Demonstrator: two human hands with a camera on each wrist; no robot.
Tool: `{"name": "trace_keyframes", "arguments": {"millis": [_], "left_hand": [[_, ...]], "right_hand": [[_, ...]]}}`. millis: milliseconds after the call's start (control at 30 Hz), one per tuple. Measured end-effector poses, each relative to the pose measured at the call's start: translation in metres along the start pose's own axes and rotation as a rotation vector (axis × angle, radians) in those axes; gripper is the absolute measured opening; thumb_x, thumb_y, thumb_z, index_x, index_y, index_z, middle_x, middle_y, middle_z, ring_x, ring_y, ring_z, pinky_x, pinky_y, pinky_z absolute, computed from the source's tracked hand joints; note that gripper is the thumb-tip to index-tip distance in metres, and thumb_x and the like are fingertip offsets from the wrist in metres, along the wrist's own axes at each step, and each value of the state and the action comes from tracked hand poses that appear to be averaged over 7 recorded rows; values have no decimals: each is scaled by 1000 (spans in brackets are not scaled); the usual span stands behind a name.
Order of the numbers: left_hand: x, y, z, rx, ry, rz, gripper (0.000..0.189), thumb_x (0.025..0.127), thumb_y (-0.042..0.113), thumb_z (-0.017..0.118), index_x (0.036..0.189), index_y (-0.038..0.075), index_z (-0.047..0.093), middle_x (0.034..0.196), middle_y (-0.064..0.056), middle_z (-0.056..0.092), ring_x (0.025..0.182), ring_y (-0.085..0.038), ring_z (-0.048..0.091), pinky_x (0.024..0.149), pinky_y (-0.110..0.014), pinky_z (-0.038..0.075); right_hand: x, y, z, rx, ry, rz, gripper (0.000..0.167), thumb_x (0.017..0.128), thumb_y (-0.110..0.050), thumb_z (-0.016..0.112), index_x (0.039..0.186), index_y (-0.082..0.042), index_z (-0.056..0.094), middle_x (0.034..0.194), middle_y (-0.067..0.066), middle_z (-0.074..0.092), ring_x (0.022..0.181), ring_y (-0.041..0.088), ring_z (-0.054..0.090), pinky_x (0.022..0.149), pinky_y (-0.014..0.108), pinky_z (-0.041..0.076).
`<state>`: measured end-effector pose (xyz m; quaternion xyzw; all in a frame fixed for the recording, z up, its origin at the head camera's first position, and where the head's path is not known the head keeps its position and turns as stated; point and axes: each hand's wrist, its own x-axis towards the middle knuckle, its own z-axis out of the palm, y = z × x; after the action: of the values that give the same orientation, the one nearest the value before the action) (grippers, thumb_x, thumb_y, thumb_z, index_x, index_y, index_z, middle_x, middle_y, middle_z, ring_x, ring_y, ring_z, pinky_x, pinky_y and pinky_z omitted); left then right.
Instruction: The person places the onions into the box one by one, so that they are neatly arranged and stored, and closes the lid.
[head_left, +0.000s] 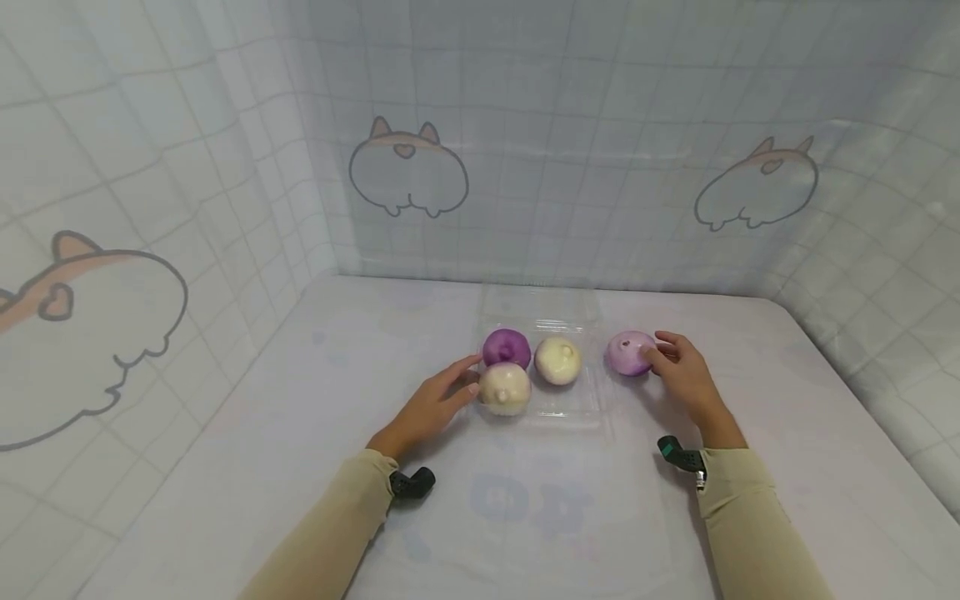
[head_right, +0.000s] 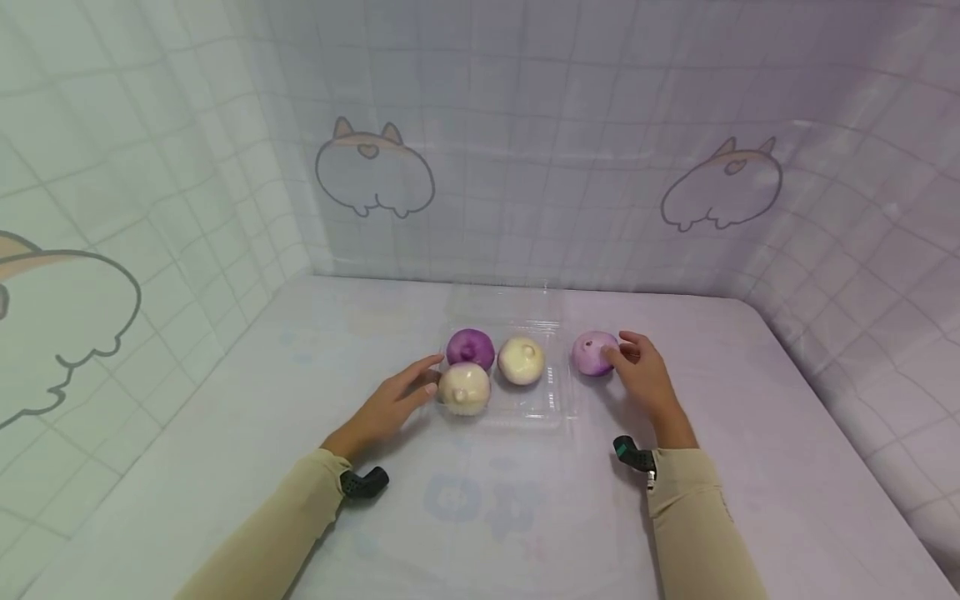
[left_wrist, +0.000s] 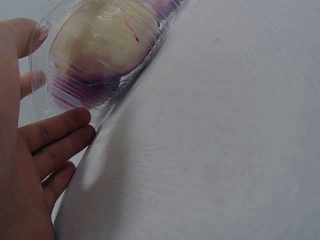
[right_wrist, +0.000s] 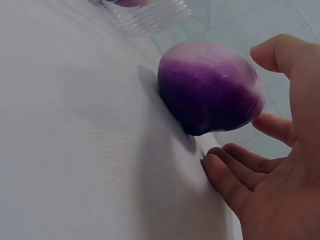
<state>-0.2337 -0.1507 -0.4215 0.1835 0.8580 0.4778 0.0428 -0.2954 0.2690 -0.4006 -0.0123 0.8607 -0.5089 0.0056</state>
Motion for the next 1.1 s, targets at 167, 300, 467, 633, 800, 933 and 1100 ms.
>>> {"name": "trace_keyframes", "arguments": {"millis": [167,300,467,633,800,933,1100], "left_hand": [[0,1,0,1,2,2,54,105,42,52,155,26,39,138,-5,59,134,-24,48,113,-52,33],[0,1,0,5,-1,2,54,105,41,52,155,26,39,139,-6,59,134,-25,48,113,-51,34],[0,0,0,12,-2,-1,54,105,39,52,155,25,39,139,-7,59,134,-25,48,112,-50,35],[0,2,0,21,-5,-4,54,105,38,52,155,24,38,138,-7,59,134,-25,48,112,-49,35],[1,2,0,14,-8,-5,55,105,39,52,156,24,38,139,-7,59,135,-25,48,113,-50,34],[0,1,0,11,-7,-3,55,105,39,52,155,25,38,139,-6,59,135,-25,48,113,-50,34],[0,0,-1,23,-4,-1,54,105,40,52,155,26,38,138,-6,59,134,-24,49,112,-50,35]], "right_hand": [[0,2,2,-59,-2,8,72,102,-43,55,151,4,32,145,33,44,134,44,44,111,56,34],[0,3,3,-72,-11,15,75,101,-45,56,152,3,31,147,31,42,136,44,41,112,58,31],[-1,4,5,-73,-24,-23,74,101,-40,59,152,6,31,146,32,43,135,44,42,113,57,31],[0,7,6,-96,-35,-48,76,101,-41,59,152,7,30,146,32,43,135,44,42,113,56,30],[1,9,6,-115,-37,-54,78,101,-45,58,152,8,31,146,30,43,136,43,40,113,57,29],[1,11,6,-122,-38,-51,78,100,-47,57,151,7,32,147,30,43,136,43,40,113,58,30],[1,10,4,-89,-13,-17,76,100,-49,56,151,5,36,147,27,45,133,39,44,110,53,36]]}}
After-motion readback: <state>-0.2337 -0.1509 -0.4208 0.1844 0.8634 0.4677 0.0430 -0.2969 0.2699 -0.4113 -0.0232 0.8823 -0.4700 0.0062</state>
